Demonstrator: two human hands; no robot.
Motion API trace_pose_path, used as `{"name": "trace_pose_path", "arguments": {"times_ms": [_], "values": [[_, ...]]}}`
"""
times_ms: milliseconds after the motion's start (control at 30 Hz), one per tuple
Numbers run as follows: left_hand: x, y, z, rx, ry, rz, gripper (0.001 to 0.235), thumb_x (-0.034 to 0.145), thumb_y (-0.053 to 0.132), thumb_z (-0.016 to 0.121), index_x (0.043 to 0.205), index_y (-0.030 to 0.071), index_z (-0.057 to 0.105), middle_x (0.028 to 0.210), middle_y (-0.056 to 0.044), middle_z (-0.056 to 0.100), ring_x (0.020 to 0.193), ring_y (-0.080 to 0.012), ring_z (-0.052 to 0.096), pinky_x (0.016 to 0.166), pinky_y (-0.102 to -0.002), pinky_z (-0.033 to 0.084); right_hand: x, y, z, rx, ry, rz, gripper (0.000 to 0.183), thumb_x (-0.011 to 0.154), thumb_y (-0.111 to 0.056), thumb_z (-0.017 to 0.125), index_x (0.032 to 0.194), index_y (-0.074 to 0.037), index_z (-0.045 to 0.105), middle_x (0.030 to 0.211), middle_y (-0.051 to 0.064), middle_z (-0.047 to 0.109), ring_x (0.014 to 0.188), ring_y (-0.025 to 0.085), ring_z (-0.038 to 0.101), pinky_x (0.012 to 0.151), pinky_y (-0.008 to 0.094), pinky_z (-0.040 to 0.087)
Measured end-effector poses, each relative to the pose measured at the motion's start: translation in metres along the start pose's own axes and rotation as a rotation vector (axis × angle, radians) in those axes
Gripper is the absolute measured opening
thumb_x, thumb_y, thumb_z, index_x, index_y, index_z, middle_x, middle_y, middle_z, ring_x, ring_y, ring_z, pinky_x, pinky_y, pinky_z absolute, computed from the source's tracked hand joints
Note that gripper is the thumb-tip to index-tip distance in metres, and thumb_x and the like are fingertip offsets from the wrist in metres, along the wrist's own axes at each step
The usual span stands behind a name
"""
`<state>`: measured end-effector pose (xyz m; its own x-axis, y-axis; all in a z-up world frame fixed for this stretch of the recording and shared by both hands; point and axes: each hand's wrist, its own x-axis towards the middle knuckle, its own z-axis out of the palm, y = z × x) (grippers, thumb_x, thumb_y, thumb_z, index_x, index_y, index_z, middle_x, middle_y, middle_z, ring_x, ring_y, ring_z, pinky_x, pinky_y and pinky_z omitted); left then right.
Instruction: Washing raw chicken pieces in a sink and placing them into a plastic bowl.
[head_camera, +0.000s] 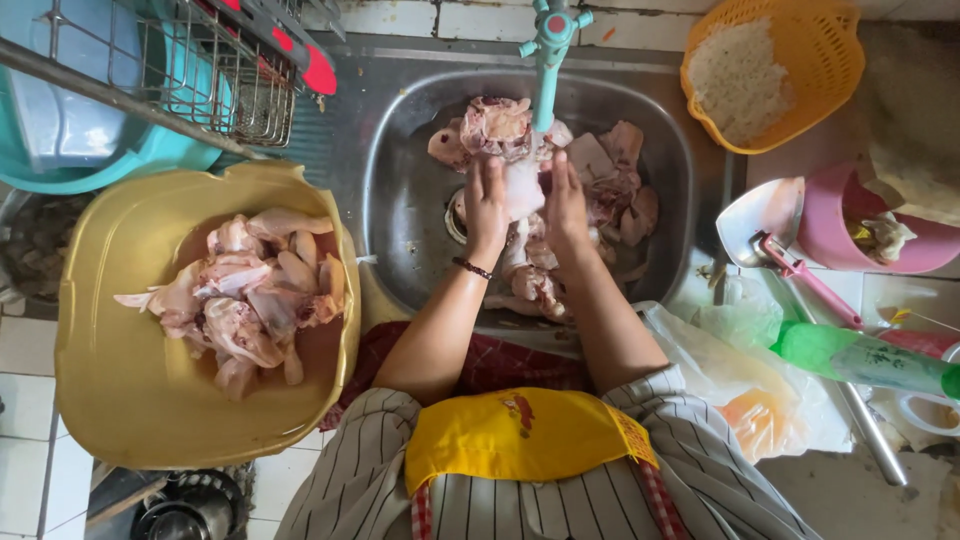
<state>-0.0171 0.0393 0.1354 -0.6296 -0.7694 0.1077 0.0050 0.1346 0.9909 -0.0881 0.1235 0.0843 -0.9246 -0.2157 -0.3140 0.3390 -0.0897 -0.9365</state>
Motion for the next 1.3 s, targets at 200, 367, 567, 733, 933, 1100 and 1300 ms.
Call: {"name": "trace_pose_path", "arguments": {"times_ms": [200,367,567,733,933,1100,1300], "values": [[-0.007,0.037,-0.01,0.068,-0.111,-0.153,0.043,0.108,0.046,0.046,0.12,0.006,0.052,0.117,-0.028,0.061,0.112,-0.0507,0.061,0.101,-0.054,0.046,-0.045,-0.026,0.025,-0.391,-0.121,-0.415,0.053,0.109,-0.031,0.057,0.136,0.014,0.051,0.119,0.044,0.061,0.121,0.053,0.056,0.096,0.064,0.048],[0.002,-0.001,-0.006,0.18,-0.204,-0.182,0.042,0.101,0.056,0.055,0.119,0.019,0.063,0.123,-0.015,0.067,0.122,-0.0417,0.06,0.106,-0.048,0.047,0.001,-0.001,0.016,-0.368,-0.008,-0.411,0.026,0.105,-0.031,0.057,0.115,-0.012,0.072,0.087,0.016,0.073,0.075,0.028,0.066,0.057,0.039,0.054],[-0.008,0.009,-0.002,0.229,-0.103,-0.001,0.046,0.107,0.039,0.049,0.136,0.003,0.048,0.127,-0.032,0.06,0.118,-0.0519,0.058,0.103,-0.059,0.046,-0.017,-0.004,0.024,-0.091,0.041,-0.131,0.047,0.102,-0.053,0.057,0.109,-0.007,0.068,0.091,0.019,0.069,0.084,0.025,0.065,0.067,0.043,0.056],[-0.003,-0.012,0.006,0.106,-0.038,0.029,0.051,0.11,0.031,0.045,0.14,-0.01,0.043,0.132,-0.043,0.053,0.124,-0.0566,0.053,0.107,-0.06,0.043,-0.014,-0.005,0.022,0.108,0.112,-0.122,0.039,0.106,-0.039,0.057,0.105,-0.003,0.072,0.103,0.013,0.074,0.1,0.014,0.061,0.09,0.036,0.058],[-0.01,-0.012,0.007,0.14,-0.013,-0.033,0.05,0.108,0.039,0.047,0.142,0.003,0.042,0.134,-0.034,0.055,0.126,-0.0502,0.054,0.109,-0.057,0.042,-0.055,-0.067,0.041,0.076,0.019,0.087,0.094,0.095,-0.073,0.045,0.144,0.007,0.051,0.15,0.034,0.047,0.136,0.048,0.049,0.092,0.063,0.054],[-0.01,-0.004,0.005,0.242,-0.073,-0.016,0.055,0.106,0.037,0.051,0.143,-0.004,0.044,0.138,-0.041,0.051,0.125,-0.0553,0.052,0.108,-0.061,0.043,-0.042,-0.052,0.033,-0.187,0.127,-0.336,0.048,0.11,-0.044,0.048,0.103,-0.002,0.071,0.095,0.015,0.069,0.1,0.017,0.059,0.092,0.042,0.051],[-0.006,-0.002,0.003,0.039,-0.283,0.043,0.039,0.111,0.035,0.043,0.143,0.015,0.053,0.137,-0.025,0.055,0.134,-0.0469,0.048,0.113,-0.056,0.039,-0.052,-0.053,0.028,-0.655,-0.048,-0.473,0.021,0.094,-0.01,0.06,0.105,-0.011,0.042,0.087,0.03,0.062,0.088,0.058,0.063,0.07,0.064,0.043]]}}
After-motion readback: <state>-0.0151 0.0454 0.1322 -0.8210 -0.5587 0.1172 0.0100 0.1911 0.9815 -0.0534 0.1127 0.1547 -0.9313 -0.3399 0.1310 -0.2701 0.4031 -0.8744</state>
